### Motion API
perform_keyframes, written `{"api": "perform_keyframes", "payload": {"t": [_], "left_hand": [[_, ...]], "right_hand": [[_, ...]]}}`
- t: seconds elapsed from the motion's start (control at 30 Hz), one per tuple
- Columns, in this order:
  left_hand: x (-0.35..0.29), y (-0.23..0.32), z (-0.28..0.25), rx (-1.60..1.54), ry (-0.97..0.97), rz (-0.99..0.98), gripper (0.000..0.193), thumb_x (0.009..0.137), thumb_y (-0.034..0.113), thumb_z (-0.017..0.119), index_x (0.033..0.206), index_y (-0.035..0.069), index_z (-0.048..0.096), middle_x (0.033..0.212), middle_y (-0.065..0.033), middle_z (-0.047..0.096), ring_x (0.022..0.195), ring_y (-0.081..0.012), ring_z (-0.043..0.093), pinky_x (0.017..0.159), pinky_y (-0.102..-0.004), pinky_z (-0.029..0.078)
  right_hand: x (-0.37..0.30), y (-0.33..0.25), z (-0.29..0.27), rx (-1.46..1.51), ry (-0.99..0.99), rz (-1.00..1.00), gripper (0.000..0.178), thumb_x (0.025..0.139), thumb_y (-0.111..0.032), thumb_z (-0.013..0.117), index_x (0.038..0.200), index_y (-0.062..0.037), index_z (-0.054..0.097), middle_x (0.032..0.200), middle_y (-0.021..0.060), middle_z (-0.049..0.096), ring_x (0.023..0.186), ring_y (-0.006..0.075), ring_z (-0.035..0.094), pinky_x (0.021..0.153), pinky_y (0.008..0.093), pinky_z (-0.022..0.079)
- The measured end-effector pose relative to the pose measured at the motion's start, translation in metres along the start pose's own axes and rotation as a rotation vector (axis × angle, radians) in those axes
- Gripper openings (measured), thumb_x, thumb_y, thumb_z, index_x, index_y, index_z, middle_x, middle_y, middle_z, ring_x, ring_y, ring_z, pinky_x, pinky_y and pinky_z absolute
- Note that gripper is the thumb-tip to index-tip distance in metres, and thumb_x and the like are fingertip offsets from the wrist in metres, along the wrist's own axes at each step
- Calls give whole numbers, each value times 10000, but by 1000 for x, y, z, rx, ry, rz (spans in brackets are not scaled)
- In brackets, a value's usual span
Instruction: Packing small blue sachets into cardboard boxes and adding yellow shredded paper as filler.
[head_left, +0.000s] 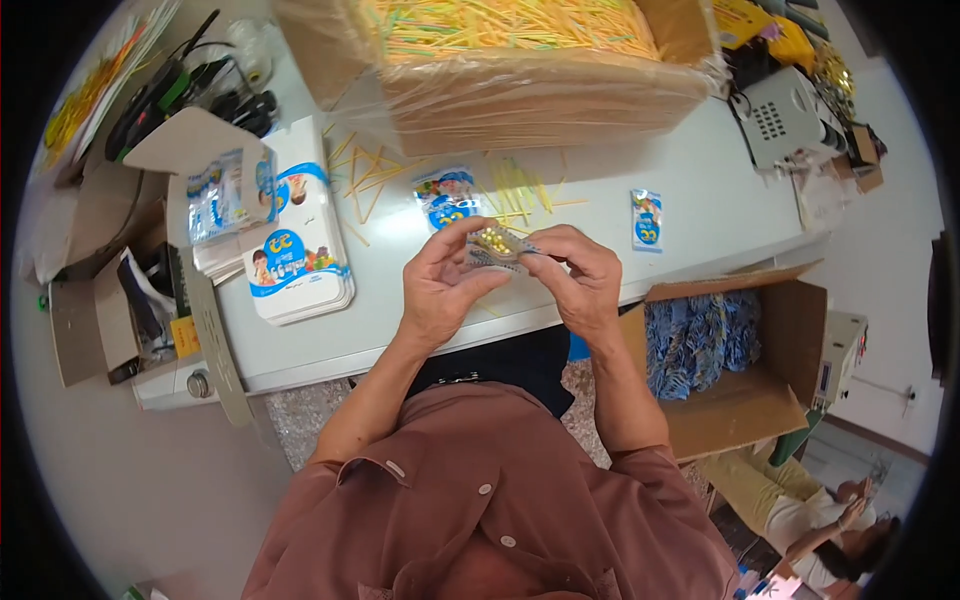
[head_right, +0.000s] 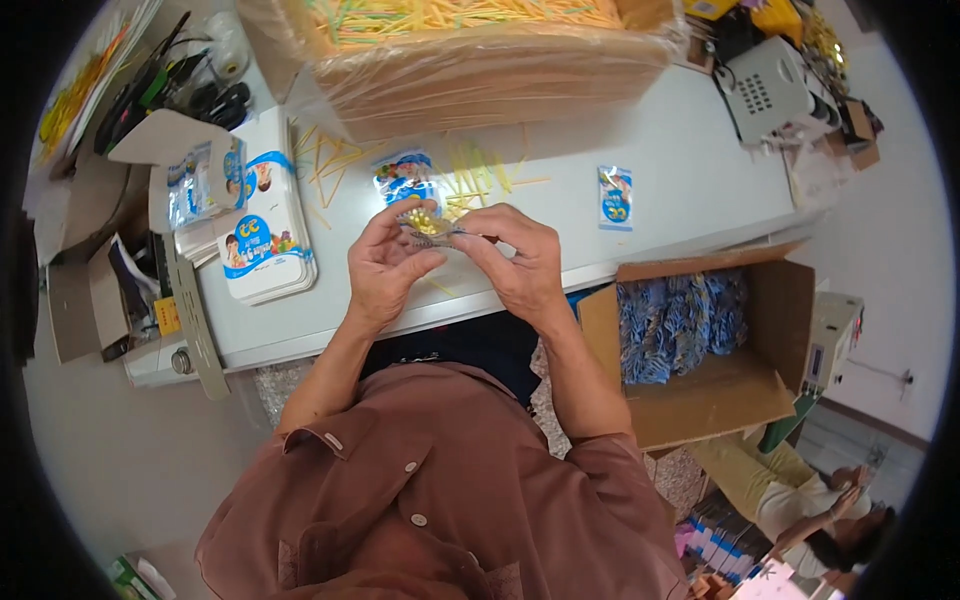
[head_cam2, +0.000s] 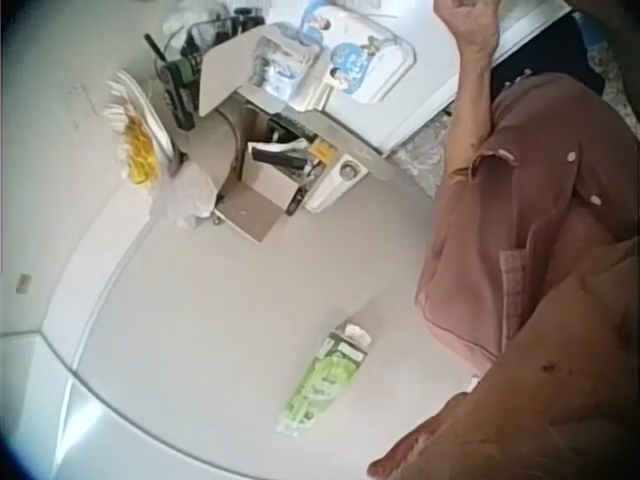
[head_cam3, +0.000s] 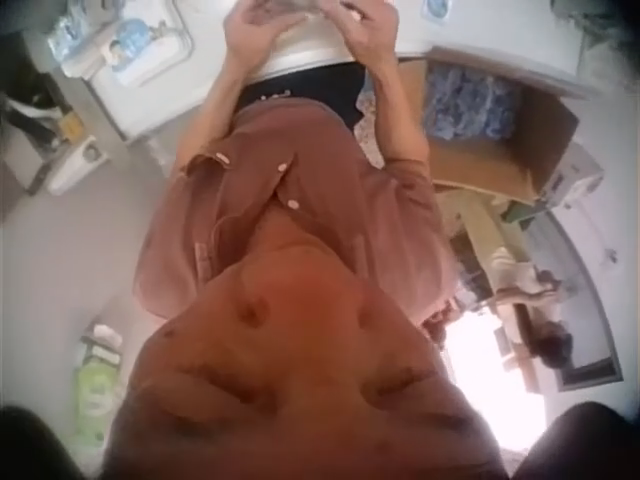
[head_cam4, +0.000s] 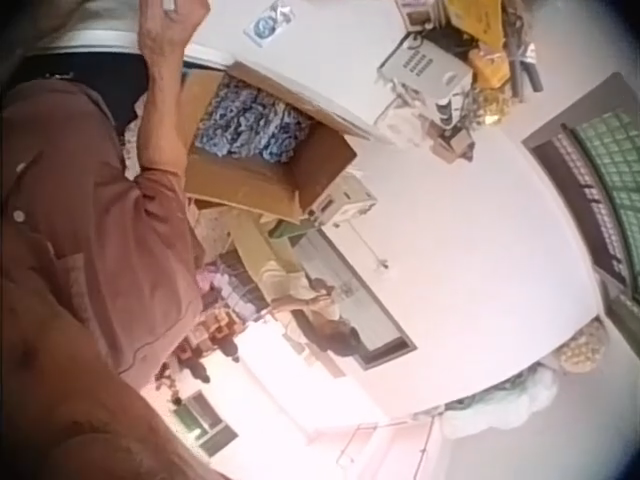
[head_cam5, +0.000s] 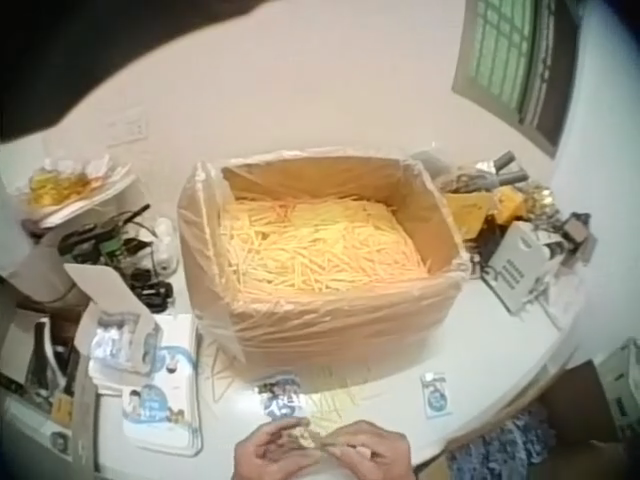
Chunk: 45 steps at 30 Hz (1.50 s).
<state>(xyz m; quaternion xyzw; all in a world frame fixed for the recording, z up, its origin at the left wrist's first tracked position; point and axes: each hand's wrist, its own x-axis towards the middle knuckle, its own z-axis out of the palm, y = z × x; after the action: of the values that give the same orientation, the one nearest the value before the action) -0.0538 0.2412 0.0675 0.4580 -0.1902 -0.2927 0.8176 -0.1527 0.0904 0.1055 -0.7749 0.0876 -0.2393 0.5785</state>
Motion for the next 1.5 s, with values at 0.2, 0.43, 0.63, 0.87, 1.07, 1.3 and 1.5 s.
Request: {"api": "perform_keyframes", "payload": {"t": [0.2, 0.43, 0.63, 0.87, 1.07, 1.3, 1.5], "left_hand": [[-7, -9, -10, 179, -52, -214, 324, 846, -73, 700, 1163, -57, 636, 1052, -81, 690, 954, -134, 646, 866, -263, 522], [0, -9, 7, 378, -113, -189, 259, 864, 20, 729, 1112, -25, 672, 1001, -70, 699, 859, -125, 637, 760, -262, 517], [36, 9, -71, 1418, 219, 29, 500, 897, 469, 685, 935, -29, 708, 802, -181, 711, 718, -282, 673, 697, -401, 518], [63, 0, -42, 1674, 132, -152, 629, 756, 598, 756, 814, -24, 686, 812, -226, 698, 769, -413, 658, 760, -486, 503], [73, -31, -78, 1373, 158, -65, 475, 764, 402, 827, 745, -2, 579, 671, -88, 594, 605, -245, 514, 609, -397, 448], [59, -28, -71, 1231, 153, 115, 384, 921, 298, 703, 794, -58, 632, 661, -75, 550, 608, -179, 449, 575, -349, 400], [52, -7, -76, 1192, 63, 143, 417, 986, 309, 627, 836, -80, 635, 676, -53, 536, 633, -148, 450, 593, -326, 392]], "right_hand": [[-10, 8, -2, 54, 6, 4, 117, 839, 36, 698, 954, 15, 698, 927, 117, 697, 864, 189, 647, 796, 305, 505], [-3, 2, -26, -123, -14, 70, 213, 828, -120, 767, 996, 0, 716, 869, 65, 683, 803, 122, 601, 736, 274, 490], [15, 0, -143, -449, 134, 334, 359, 827, -310, 757, 1011, -4, 717, 774, 105, 686, 680, 140, 621, 646, 307, 512], [27, 67, -176, -1058, 147, 693, 162, 731, -88, 702, 874, -13, 689, 914, 172, 701, 883, 323, 687, 727, 440, 556], [-1, 75, -160, -1182, 442, 455, 250, 753, -128, 736, 925, 8, 615, 917, 166, 639, 922, 336, 625, 776, 444, 513], [-25, 16, -120, -748, 392, 199, 238, 803, -179, 733, 907, 5, 625, 939, 197, 617, 974, 398, 599, 829, 476, 488], [-33, -1, -60, -396, 318, 68, 297, 844, -258, 723, 953, -5, 611, 900, 172, 633, 860, 345, 633, 739, 435, 492]]}}
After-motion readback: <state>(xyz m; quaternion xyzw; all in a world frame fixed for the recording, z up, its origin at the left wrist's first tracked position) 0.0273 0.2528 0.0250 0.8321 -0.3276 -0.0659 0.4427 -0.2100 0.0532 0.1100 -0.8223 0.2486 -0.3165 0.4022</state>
